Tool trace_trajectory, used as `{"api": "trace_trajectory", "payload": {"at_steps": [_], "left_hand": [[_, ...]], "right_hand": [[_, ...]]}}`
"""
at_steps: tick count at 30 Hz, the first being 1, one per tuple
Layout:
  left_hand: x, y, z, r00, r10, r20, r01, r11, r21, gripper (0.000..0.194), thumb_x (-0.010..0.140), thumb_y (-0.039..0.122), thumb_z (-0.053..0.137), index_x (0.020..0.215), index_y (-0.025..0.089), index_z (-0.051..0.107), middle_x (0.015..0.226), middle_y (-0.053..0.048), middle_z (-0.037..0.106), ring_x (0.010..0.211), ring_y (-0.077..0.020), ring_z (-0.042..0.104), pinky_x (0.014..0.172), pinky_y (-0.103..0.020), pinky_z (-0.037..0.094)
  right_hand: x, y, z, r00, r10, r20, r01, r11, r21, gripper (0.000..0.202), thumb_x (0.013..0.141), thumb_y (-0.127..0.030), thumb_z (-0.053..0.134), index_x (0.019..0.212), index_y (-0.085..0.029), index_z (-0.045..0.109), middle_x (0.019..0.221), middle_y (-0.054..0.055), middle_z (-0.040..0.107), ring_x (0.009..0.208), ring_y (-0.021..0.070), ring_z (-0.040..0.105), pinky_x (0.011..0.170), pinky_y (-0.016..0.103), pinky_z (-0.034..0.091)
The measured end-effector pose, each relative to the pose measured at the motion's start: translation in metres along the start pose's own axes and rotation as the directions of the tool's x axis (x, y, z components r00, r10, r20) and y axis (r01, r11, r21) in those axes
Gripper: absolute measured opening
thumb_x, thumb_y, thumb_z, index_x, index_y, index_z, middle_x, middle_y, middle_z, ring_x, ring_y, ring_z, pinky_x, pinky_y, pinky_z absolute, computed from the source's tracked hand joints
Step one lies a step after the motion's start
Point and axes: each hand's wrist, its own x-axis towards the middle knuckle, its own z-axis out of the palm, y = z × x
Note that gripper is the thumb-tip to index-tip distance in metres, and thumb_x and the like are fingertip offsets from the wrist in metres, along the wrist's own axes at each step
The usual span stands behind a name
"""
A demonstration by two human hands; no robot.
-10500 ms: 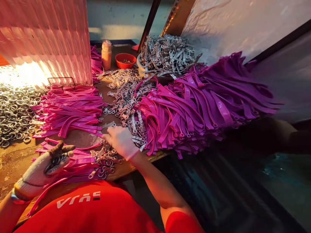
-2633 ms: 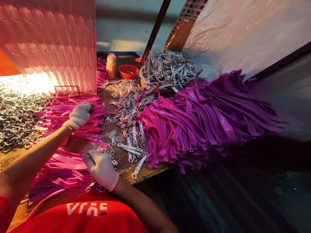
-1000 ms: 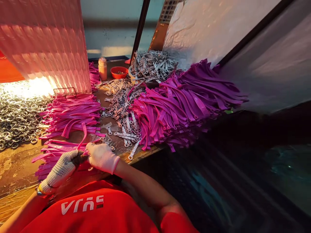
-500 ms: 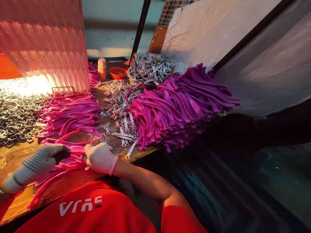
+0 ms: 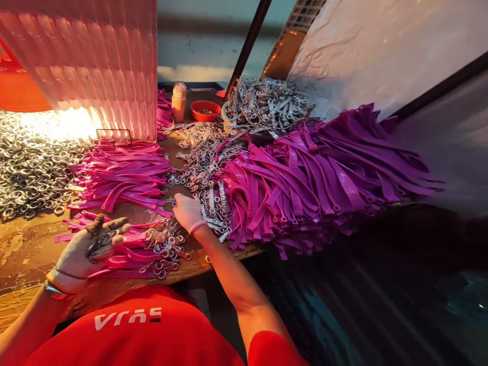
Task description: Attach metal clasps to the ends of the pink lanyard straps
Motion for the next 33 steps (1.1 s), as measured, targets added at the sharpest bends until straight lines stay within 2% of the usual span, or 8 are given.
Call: {"api": "trace_trajectory", "payload": {"at_steps": [6,10,12,15,18,22,25,33], "left_hand": [[-0.008,-0.015,0.001,0.996,0.078,0.047,-0.086,0.975,0.203,0.04,0.079,0.013,0.067,0.119,0.011,0.071,0.096,-0.015,0.076,0.035,0.0009,0.03,0.032,-0.013,0.023],[-0.011,-0.021,-0.001,0.984,0.176,0.024,-0.171,0.9,0.402,0.054,0.079,0.021,0.074,0.131,0.019,0.064,0.102,-0.012,0.076,0.038,-0.0003,0.031,0.034,-0.015,0.023],[-0.009,-0.023,0.003,0.974,0.225,0.005,-0.203,0.87,0.45,0.057,0.081,0.027,0.074,0.136,0.022,0.06,0.104,-0.01,0.076,0.038,-0.0008,0.03,0.035,-0.016,0.022],[-0.002,-0.025,0.013,0.971,0.236,0.032,-0.223,0.854,0.47,0.058,0.082,0.033,0.072,0.138,0.023,0.058,0.079,-0.003,0.074,0.038,-0.0028,0.028,0.036,-0.017,0.019],[0.004,-0.026,0.023,0.968,0.249,0.041,-0.237,0.843,0.483,0.059,0.08,0.035,0.073,0.136,0.02,0.06,0.064,0.002,0.067,0.037,-0.0038,0.029,0.036,-0.018,0.019],[0.005,-0.031,0.033,0.906,0.422,0.024,-0.389,0.809,0.441,0.063,0.077,0.027,0.071,0.138,0.022,0.059,0.108,-0.011,0.074,0.064,-0.0131,0.063,0.048,-0.02,0.039],[0.004,-0.042,0.039,0.841,0.537,0.062,-0.504,0.738,0.45,0.067,0.076,0.025,0.069,0.142,0.026,0.057,0.137,-0.015,0.064,0.089,-0.0228,0.069,0.055,-0.024,0.045],[0.008,-0.079,0.039,0.701,0.699,0.142,-0.679,0.592,0.434,0.069,0.081,0.034,0.065,0.148,0.025,0.052,0.126,-0.013,0.07,0.056,-0.0104,0.053,0.045,-0.023,0.039]], "right_hand": [[-0.006,-0.002,0.019,0.991,-0.13,-0.044,0.135,0.978,0.162,0.016,0.093,-0.018,0.056,0.1,-0.018,0.071,0.102,0.009,0.073,0.1,0.0221,0.066,0.086,0.03,0.046],[-0.02,-0.016,0.007,0.968,-0.226,-0.11,0.249,0.927,0.282,0.02,0.094,-0.014,0.051,0.104,-0.017,0.068,0.108,0.009,0.071,0.106,0.0209,0.063,0.096,0.032,0.045],[-0.033,-0.029,0.0,0.93,-0.344,-0.132,0.366,0.82,0.441,0.025,0.095,-0.013,0.047,0.111,-0.019,0.065,0.106,0.005,0.072,0.1,0.0177,0.065,0.093,0.029,0.048],[-0.053,-0.047,-0.005,0.816,-0.538,-0.212,0.544,0.587,0.6,0.028,0.097,-0.015,0.045,0.118,-0.021,0.062,0.112,0.004,0.072,0.103,0.0171,0.066,0.094,0.029,0.049],[-0.065,-0.054,-0.005,0.751,-0.601,-0.274,0.636,0.547,0.544,0.032,0.096,-0.015,0.048,0.126,-0.02,0.059,0.12,0.008,0.07,0.111,0.021,0.064,0.099,0.036,0.048],[-0.07,-0.047,-0.004,0.848,-0.475,-0.233,0.513,0.63,0.583,0.031,0.096,-0.019,0.057,0.127,-0.022,0.06,0.117,0.008,0.071,0.106,0.0212,0.065,0.096,0.034,0.047],[-0.07,-0.047,-0.004,0.902,-0.408,-0.143,0.398,0.656,0.641,0.02,0.096,-0.028,0.061,0.114,-0.021,0.065,0.103,0.005,0.072,0.096,0.02,0.065,0.087,0.03,0.047],[-0.072,-0.064,0.003,0.949,-0.313,0.029,0.097,0.379,0.92,0.015,0.092,-0.027,0.055,0.083,-0.019,0.064,0.075,-0.003,0.063,0.075,0.0145,0.057,0.067,0.024,0.042]]}}
